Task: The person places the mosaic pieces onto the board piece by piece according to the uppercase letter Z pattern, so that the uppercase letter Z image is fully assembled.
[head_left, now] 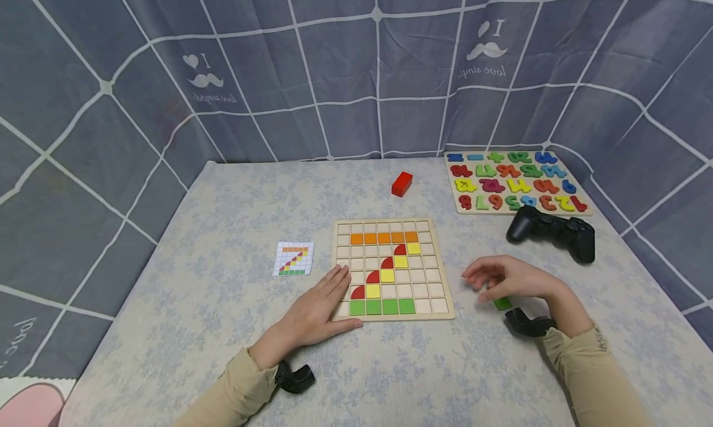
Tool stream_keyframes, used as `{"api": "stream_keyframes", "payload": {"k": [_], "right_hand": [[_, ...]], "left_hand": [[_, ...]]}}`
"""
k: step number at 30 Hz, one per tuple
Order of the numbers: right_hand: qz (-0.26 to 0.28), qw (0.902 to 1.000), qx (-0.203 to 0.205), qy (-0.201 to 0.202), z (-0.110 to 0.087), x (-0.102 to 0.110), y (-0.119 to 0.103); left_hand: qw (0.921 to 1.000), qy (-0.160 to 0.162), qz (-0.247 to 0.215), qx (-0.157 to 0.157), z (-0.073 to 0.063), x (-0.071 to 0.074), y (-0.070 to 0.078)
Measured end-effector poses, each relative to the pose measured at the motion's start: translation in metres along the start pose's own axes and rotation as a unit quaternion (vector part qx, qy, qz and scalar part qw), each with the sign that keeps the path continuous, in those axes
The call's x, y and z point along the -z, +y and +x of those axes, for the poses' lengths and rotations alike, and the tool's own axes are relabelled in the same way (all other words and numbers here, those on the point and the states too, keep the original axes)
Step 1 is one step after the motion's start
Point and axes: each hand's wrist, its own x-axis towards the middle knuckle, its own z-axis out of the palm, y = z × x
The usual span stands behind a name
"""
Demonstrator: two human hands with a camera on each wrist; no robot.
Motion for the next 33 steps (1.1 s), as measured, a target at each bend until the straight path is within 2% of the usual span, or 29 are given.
{"api": "stream_keyframes", "payload": {"k": [10, 19, 33], "right_hand": [[0.017, 0.9997, 0.012, -0.013, -0.012, 0.008, 0.003], [0.037, 0.9989, -0.008, -0.027, -0.016, 0.014, 0.008], [0.054, 0.9974, -0.016, -0.044, -0.018, 0.018, 0.020]], "left_hand": [[1.0000, 0.003, 0.001, -0.001, 0.000, 0.000, 0.000], [1.0000, 0.002, 0.003, 0.001, 0.000, 0.001, 0.001], [1.0000, -0.001, -0.003, 0.002, 0.000, 0.002, 0.002]]}}
